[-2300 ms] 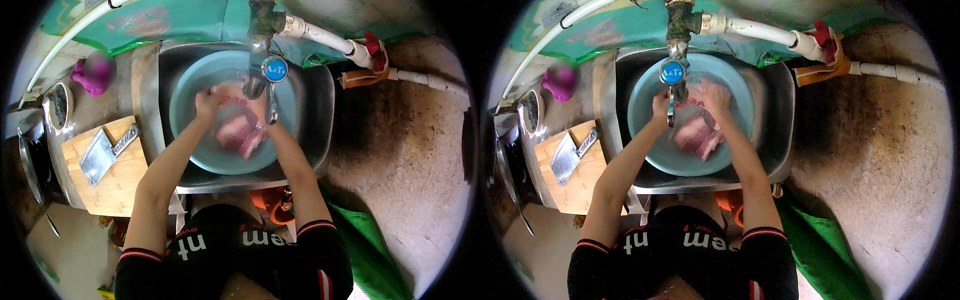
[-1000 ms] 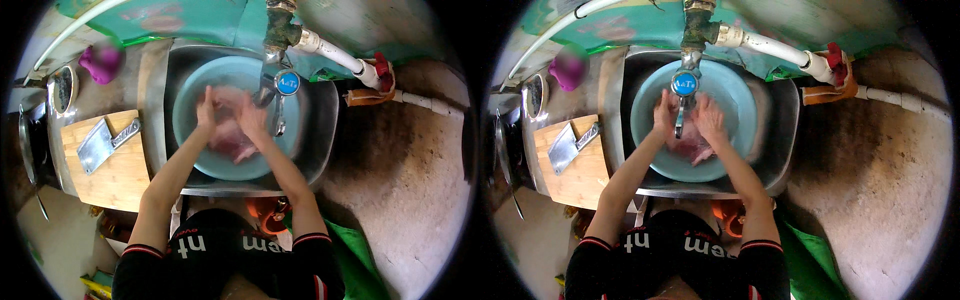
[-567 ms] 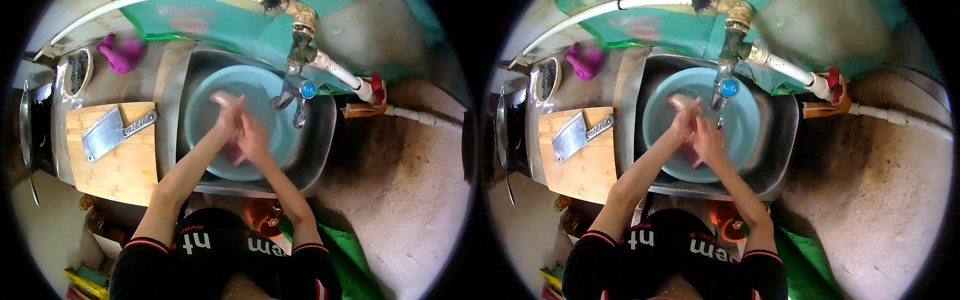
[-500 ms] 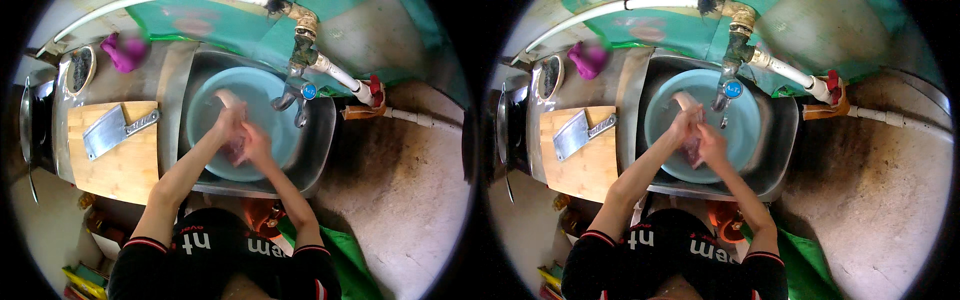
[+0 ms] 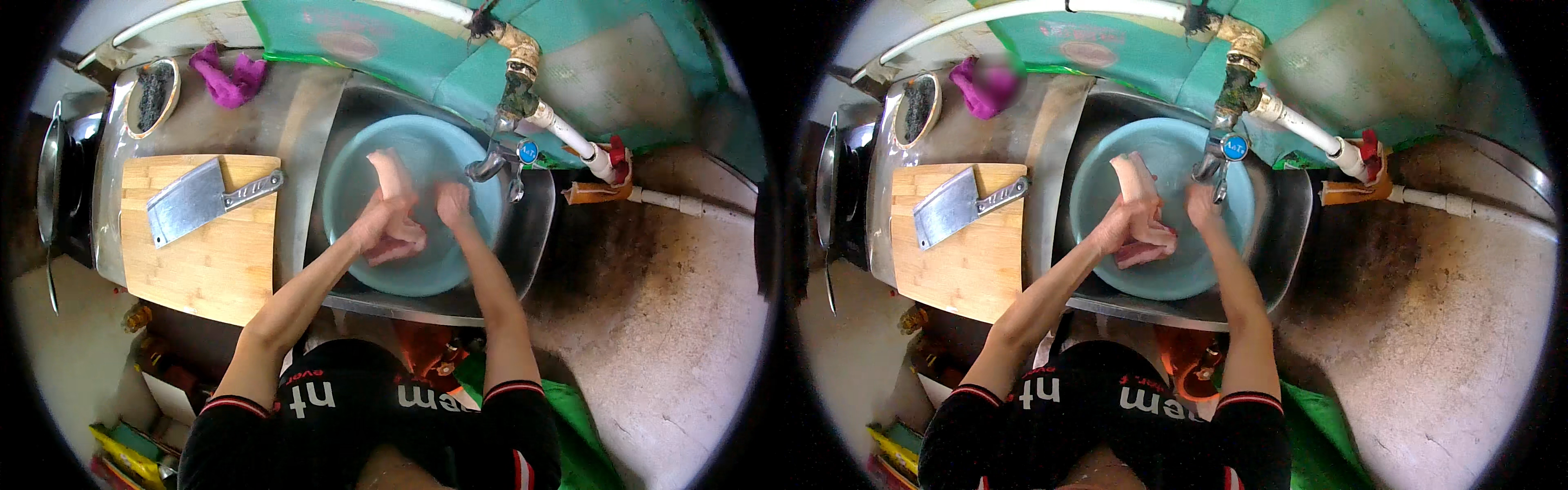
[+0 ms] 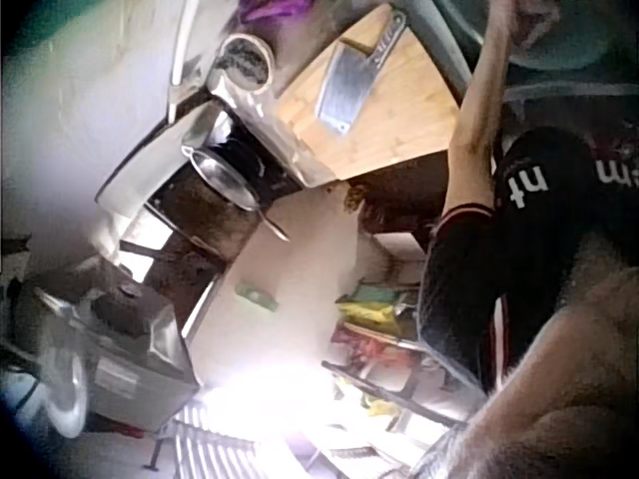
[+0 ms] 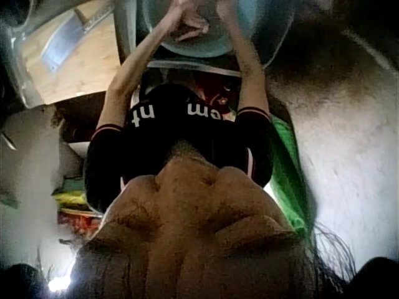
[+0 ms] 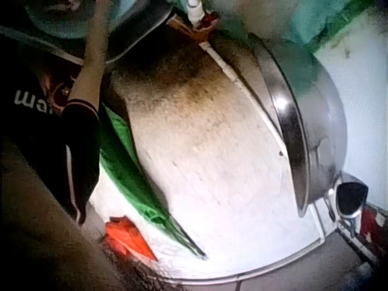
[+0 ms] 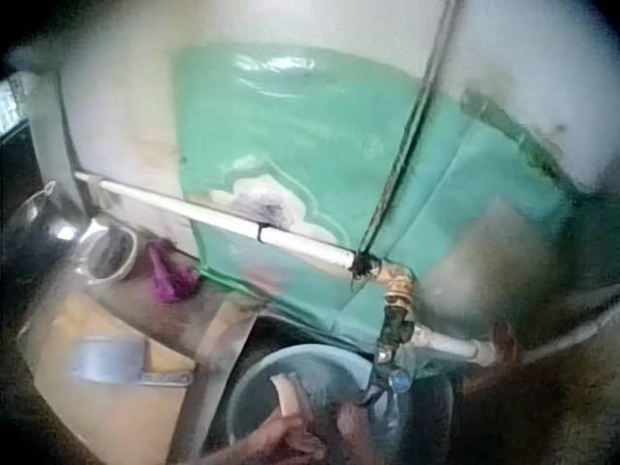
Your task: The person cleans a piece of raw meat in a blue basin using a cleaver to scrape the surface and running water from the tap. They repeatedly rinse and scrape the meat, handling it with both hands to ensure it is clean.
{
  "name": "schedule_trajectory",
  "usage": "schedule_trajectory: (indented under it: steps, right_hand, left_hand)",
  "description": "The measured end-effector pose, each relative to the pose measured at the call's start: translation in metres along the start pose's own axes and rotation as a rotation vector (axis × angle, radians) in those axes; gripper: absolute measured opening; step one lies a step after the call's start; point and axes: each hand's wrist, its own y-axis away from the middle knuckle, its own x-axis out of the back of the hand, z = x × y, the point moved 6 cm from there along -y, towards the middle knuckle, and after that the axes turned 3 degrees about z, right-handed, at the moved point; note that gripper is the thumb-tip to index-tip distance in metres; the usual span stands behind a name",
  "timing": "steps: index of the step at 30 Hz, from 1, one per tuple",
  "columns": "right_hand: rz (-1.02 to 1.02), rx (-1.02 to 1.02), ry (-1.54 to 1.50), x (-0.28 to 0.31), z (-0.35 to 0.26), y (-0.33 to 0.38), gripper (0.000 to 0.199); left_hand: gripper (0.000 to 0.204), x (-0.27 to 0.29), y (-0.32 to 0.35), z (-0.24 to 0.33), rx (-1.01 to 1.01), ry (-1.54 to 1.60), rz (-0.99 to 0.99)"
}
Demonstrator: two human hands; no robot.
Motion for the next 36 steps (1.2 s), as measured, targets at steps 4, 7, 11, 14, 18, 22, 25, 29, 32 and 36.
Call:
schedule_trajectory:
  steps: [4,7,11,14,18,22,25,29,32,36]
  right_hand:
    - [0.127,0.180,-0.049,0.023,-0.005,0.023,0.027]
    - [0.120,0.074,-0.032,0.041,0.002,0.024,0.026]
    - [0.321,0.187,-0.105,0.113,-0.046,0.021,0.026]
    - [0.458,0.268,-0.234,0.188,-0.119,0.013,0.026]
    - [0.419,0.582,-0.516,0.218,-0.258,0.000,0.029]
    - [0.194,0.774,-0.050,0.166,-0.355,-0.027,0.048]
    - [0.220,0.771,0.031,0.148,-0.390,-0.037,0.055]
    - [0.021,0.561,-0.177,0.158,-0.373,-0.041,0.056]
    - [0.075,0.419,-0.280,0.193,-0.322,-0.004,0.053]
    - [0.346,0.254,-0.188,0.232,-0.208,0.087,0.045]
  left_hand:
    - [0.049,-0.019,0.023,0.016,-0.007,0.055,-0.032]
    - [0.056,-0.027,0.036,0.027,-0.039,0.053,-0.103]
    - [0.064,-0.009,0.040,0.017,-0.018,0.142,-0.120]
    - [0.028,0.005,0.041,0.003,0.024,0.289,-0.071]
    - [0.040,0.006,0.042,-0.009,-0.115,-0.083,-0.177]
    - [0.026,0.012,0.026,-0.007,-0.244,-0.257,-0.225]
    - [0.023,0.029,-0.015,-0.027,-0.582,-0.938,-0.225]
    - [0.026,0.020,0.004,-0.009,-0.269,-0.347,-0.331]
    - [0.024,0.017,0.035,0.003,-0.247,-0.262,-0.263]
    - [0.045,0.008,0.069,0.018,0.046,-0.040,-0.079]
